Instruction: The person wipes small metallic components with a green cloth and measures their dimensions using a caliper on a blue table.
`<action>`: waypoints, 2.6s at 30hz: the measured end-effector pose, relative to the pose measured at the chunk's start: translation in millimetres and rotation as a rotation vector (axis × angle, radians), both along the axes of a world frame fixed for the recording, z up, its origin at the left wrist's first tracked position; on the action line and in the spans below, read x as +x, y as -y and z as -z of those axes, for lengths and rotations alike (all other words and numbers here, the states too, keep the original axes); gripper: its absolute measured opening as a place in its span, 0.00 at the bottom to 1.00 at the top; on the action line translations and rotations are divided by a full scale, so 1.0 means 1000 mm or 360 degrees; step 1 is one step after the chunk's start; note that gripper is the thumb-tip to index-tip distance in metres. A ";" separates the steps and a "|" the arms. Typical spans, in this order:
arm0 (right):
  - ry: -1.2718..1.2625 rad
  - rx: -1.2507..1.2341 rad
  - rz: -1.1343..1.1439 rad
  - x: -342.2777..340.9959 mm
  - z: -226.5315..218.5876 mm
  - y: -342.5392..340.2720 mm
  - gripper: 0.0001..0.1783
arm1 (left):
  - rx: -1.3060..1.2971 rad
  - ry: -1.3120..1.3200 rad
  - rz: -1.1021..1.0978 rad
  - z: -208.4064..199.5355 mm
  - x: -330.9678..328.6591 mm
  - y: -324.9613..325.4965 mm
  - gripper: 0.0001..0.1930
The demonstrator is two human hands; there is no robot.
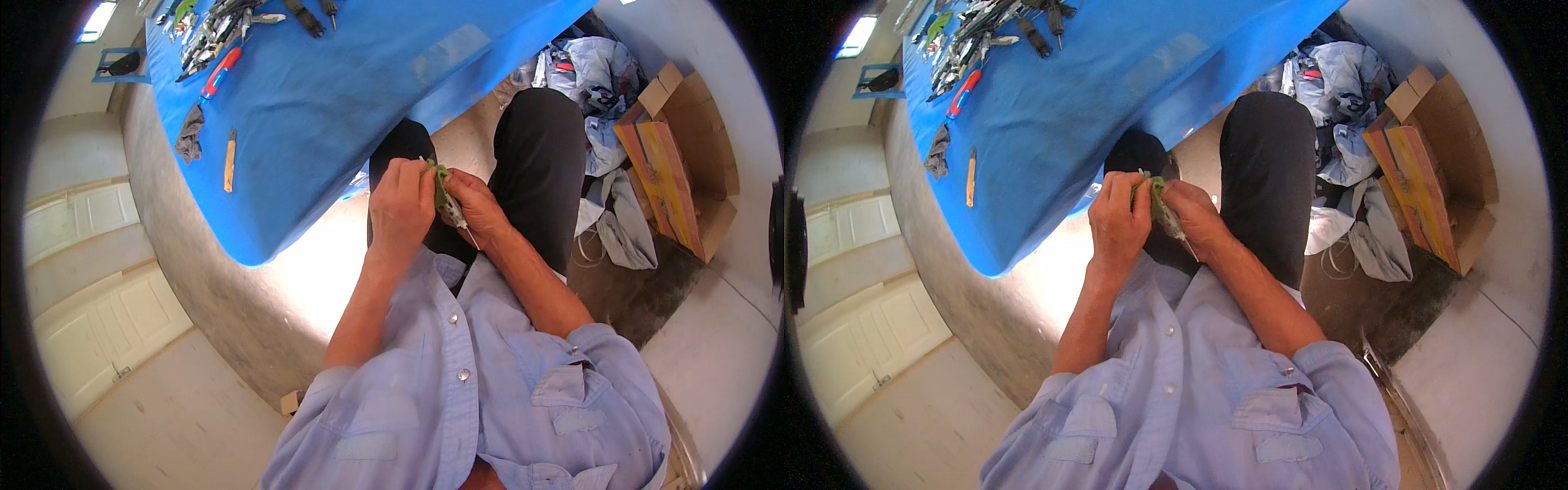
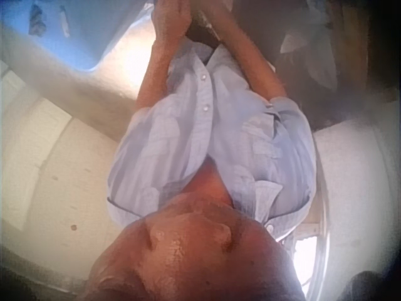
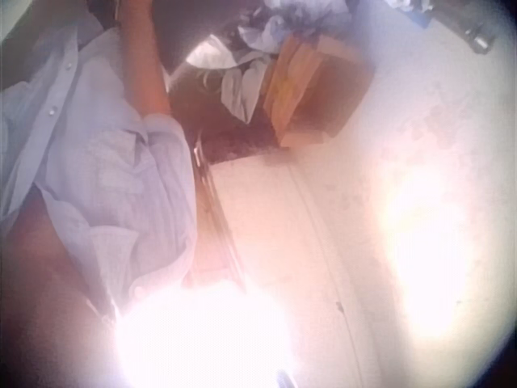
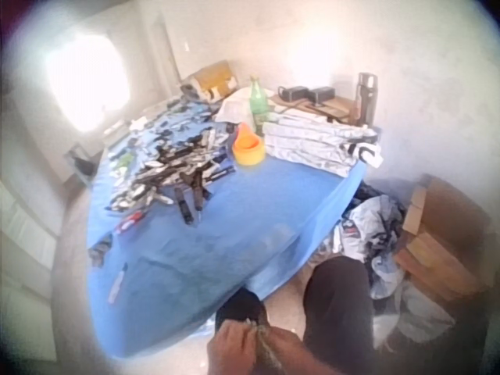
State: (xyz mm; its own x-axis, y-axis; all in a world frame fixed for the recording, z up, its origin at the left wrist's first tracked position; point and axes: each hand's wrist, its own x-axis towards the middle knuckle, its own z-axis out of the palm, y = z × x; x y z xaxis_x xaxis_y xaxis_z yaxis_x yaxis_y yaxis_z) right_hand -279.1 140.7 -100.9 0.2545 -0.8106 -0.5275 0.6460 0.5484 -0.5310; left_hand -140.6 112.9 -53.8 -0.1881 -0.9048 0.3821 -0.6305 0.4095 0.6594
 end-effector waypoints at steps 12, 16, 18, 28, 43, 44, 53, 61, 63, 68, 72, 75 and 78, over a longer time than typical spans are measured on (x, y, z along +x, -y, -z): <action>-0.0071 -0.0181 -0.0066 -0.015 -0.069 0.030 0.20 | -0.0106 -0.0150 -0.0244 -0.058 0.040 0.035 0.04; -0.0445 -0.0439 -0.0138 -0.002 -0.106 0.083 0.21 | -0.0152 -0.0260 -0.0309 -0.065 0.056 0.065 0.05; -0.0564 -0.0541 -0.0235 0.006 -0.122 0.115 0.21 | -0.0001 -0.0434 -0.0396 -0.071 0.067 0.084 0.08; -0.1467 -0.1585 -0.0619 0.108 -0.110 0.249 0.12 | -0.0005 -0.0945 -0.0627 -0.070 0.148 0.177 0.08; -0.1766 -0.2114 -0.0819 0.163 -0.096 0.309 0.27 | -0.0365 -0.0105 -0.0832 -0.044 0.176 0.228 0.04; -0.1754 -0.2132 -0.0812 0.162 -0.093 0.312 0.27 | -0.0383 -0.0092 -0.0848 -0.044 0.177 0.230 0.04; -0.1579 -0.2138 -0.0805 0.163 -0.088 0.322 0.26 | -0.0236 -0.0395 -0.1187 -0.044 0.196 0.230 0.06; -0.1526 -0.2133 -0.0679 0.163 -0.085 0.321 0.27 | -0.0353 -0.0086 -0.0659 -0.047 0.172 0.228 0.08; -0.1565 -0.2169 -0.0758 0.162 -0.088 0.320 0.27 | -0.0310 -0.0097 -0.0721 -0.046 0.173 0.225 0.07; -0.1648 -0.2261 -0.0812 0.161 -0.091 0.318 0.25 | -0.0436 0.0007 -0.0835 -0.040 0.181 0.225 0.07; -0.1652 -0.2285 -0.0840 0.161 -0.092 0.320 0.24 | -0.0472 -0.0001 -0.0927 -0.040 0.184 0.227 0.05; -0.1606 -0.2274 -0.0806 0.160 -0.085 0.320 0.25 | -0.0444 -0.0011 -0.1044 -0.038 0.192 0.227 0.04; -0.1529 -0.2223 -0.0748 0.158 -0.086 0.324 0.25 | -0.0320 -0.0156 -0.1099 -0.044 0.194 0.224 0.04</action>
